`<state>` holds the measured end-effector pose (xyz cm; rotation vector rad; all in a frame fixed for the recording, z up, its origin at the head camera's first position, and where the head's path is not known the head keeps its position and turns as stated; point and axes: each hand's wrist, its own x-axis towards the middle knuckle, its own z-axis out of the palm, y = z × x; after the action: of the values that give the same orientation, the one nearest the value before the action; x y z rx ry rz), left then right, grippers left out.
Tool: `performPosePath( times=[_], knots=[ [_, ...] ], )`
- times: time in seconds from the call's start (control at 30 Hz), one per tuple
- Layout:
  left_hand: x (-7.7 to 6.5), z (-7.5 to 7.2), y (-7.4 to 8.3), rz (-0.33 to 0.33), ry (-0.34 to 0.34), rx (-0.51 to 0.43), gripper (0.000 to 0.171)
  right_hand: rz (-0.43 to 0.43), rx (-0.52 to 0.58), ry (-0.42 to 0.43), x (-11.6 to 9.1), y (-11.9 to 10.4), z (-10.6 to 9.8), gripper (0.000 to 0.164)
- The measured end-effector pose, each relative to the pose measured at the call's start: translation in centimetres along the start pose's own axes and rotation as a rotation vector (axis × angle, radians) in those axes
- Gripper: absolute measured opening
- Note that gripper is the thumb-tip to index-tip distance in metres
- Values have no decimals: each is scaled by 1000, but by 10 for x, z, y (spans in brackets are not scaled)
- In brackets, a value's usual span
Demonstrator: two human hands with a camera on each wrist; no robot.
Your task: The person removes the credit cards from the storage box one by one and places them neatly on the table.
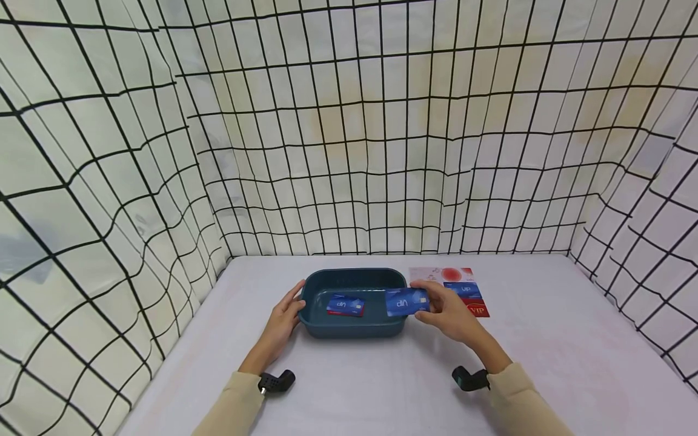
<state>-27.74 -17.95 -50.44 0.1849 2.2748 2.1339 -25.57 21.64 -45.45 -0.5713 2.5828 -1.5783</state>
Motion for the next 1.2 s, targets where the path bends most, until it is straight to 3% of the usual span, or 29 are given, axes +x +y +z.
performPosePath(
  times=[0.4, 0.87, 1.2],
  knots=[
    [1, 1, -1, -13, 12, -6, 53, 35, 17, 5, -10, 10, -5, 65],
    [2, 1, -2, -6, 12, -2, 53, 81, -17, 7, -19, 23, -25, 68],
    [1, 1, -2, -12, 10, 0, 53, 100, -103, 9, -19, 36, -33, 69]
  ],
)
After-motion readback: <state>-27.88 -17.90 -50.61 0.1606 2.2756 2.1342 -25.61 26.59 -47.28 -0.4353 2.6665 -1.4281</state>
